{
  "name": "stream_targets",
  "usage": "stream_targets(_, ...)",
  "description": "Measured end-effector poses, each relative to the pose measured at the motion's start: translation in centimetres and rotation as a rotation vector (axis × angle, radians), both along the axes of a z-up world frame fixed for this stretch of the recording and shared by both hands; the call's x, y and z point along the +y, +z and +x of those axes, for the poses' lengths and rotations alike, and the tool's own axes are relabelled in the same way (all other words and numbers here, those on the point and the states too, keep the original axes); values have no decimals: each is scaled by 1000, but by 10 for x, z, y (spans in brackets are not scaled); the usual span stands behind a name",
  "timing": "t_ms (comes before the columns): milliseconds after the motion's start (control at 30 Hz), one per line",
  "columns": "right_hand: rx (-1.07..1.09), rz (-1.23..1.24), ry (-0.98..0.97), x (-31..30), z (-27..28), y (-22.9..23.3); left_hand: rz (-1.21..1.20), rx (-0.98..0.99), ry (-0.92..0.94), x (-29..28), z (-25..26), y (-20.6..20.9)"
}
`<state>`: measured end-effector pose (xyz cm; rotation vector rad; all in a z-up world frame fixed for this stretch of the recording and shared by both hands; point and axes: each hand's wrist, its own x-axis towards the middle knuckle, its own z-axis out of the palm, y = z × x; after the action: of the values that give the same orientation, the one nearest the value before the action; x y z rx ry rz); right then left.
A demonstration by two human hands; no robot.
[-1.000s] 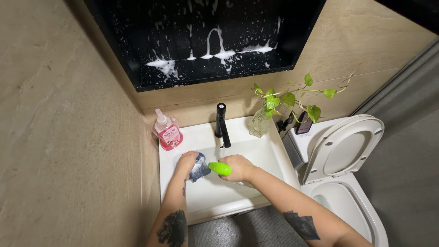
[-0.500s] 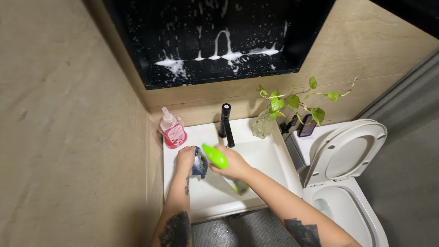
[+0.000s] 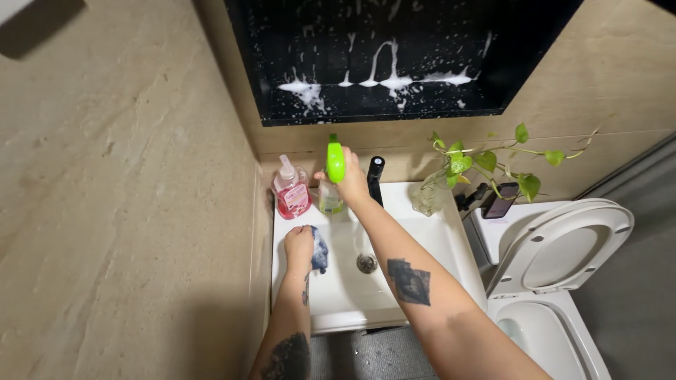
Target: The person cleans the inside of a black bathroom cabinet using a blue cloth. They wipe the cabinet door and interior shelves, rinse the cloth at the sink, and continue wiping the surfaces until the foam is removed.
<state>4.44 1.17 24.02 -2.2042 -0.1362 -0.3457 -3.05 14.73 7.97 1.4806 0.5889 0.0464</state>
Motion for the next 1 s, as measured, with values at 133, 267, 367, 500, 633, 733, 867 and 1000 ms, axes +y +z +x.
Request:
stream_targets(133,-99,33,-32,-4,9,-35,-296,9,-52,-4,-4,18)
stream_targets(267,-244,172,-2,-16,-46,-105,-431,27,-172,-13,-7,36)
stream_targets(367,509,566,9,-36,-95,-161,-677,33,-238,-24,-10,35)
stream_targets(500,907,1418,107,-87,-132,-209,-935,89,-257,-68,-13,1)
stream_targets(633,668,1603,-279,-157,-130,-217,-957,131,-184,-136,-32,-60)
stream_targets(733,405,1370,-414,-171,-141,-217,-852,161,-142,-198,-36,-108)
stream_targets(867,257,572,-566,-166,-144,-213,-6,-27,-360,-254,-2,-145)
stream_targets(1000,284,625,-754,-197,-126,-212,157,103,-538,-284,7,-157)
